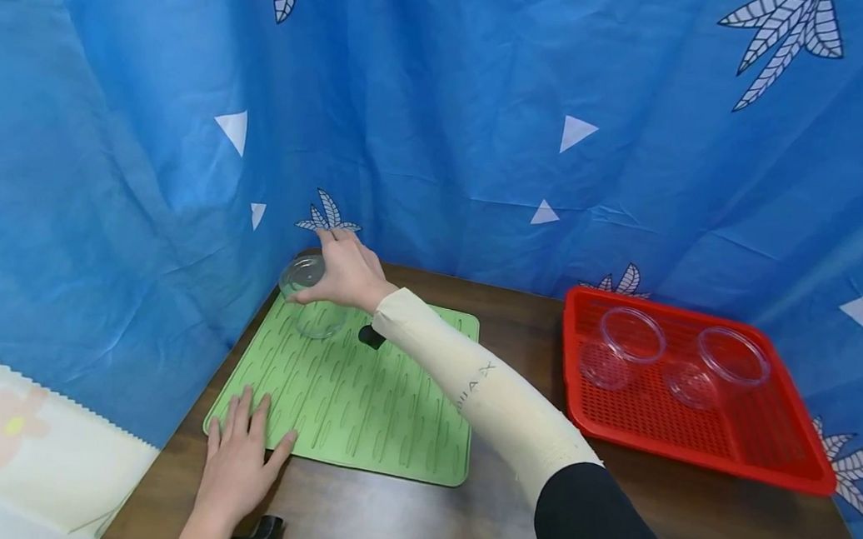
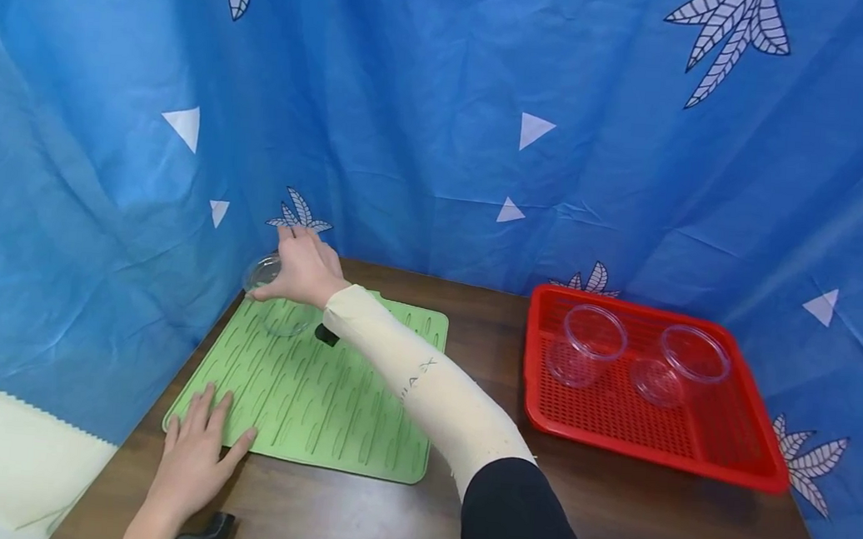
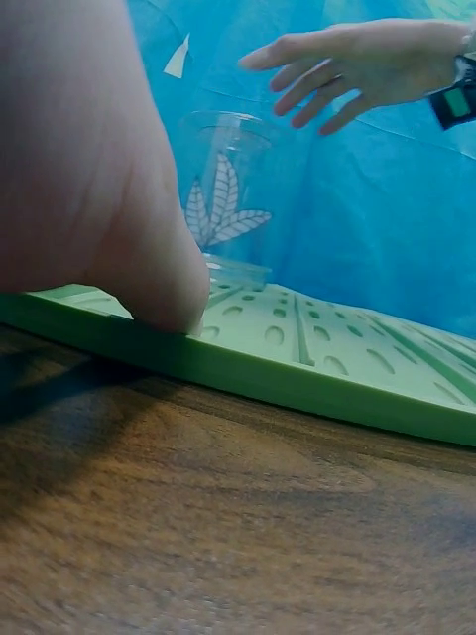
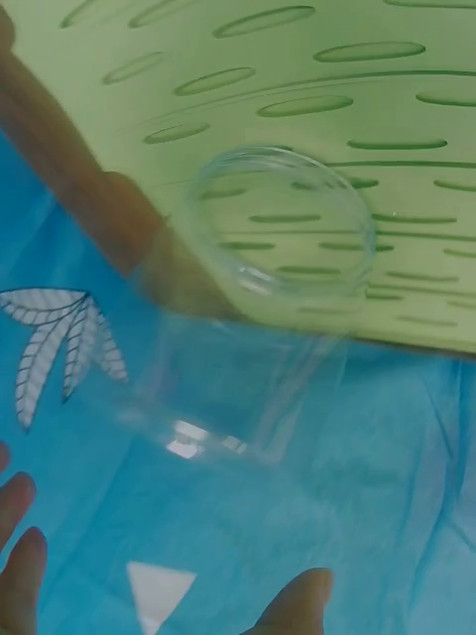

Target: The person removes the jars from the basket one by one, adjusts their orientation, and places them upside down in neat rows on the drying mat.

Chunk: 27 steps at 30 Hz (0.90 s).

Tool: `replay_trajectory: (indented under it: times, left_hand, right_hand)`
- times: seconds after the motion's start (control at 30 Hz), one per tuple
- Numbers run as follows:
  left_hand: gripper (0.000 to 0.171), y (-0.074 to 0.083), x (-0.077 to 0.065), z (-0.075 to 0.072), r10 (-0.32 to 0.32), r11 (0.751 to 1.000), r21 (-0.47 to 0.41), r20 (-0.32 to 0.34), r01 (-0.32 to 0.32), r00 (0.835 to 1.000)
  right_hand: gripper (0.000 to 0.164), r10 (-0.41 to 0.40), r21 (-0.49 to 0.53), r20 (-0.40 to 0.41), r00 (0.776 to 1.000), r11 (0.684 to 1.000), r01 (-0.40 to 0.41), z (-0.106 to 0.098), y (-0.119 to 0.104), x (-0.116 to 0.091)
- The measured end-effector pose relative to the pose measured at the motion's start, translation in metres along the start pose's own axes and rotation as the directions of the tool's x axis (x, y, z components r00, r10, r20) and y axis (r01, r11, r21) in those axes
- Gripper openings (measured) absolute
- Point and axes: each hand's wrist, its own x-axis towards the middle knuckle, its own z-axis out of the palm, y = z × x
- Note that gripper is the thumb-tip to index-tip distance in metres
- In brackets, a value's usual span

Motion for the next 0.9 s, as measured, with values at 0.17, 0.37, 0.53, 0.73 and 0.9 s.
replay_trajectory:
  times: [0.17,0.37,0.53,0.73,0.9]
  left_hand:
    - [0.083,-0.003,-0.002,0.003,-0.016,1.000,0.005,0.022,0.016,1.000]
    - [0.083,-0.003,0.000,0.006,-0.017,1.000,-0.013,0.044,0.017,0.999]
    - [0.084,-0.001,0.001,0.009,-0.017,1.000,-0.016,0.045,0.018,0.999]
    - [0.083,0.000,0.003,0.009,0.004,1.000,-0.013,0.032,-0.003,0.999]
    - [0.082,0.004,0.003,0.009,0.012,1.000,-0.008,0.040,-0.011,0.999]
  right_hand:
    - [0.121,0.000,0.023,-0.045,0.999,1.000,0.001,-0.015,0.011,-0.012]
    - [0.115,0.034,0.110,-0.101,0.994,0.994,-0.023,-0.036,0.033,-0.029]
    - [0.114,0.079,0.195,-0.157,0.984,0.980,-0.047,-0.059,0.059,-0.051]
    - [0.112,0.143,0.240,-0.283,0.948,0.968,-0.074,-0.086,0.097,-0.080]
    - [0.108,0.191,0.276,-0.356,0.915,0.957,-0.093,-0.102,0.126,-0.109]
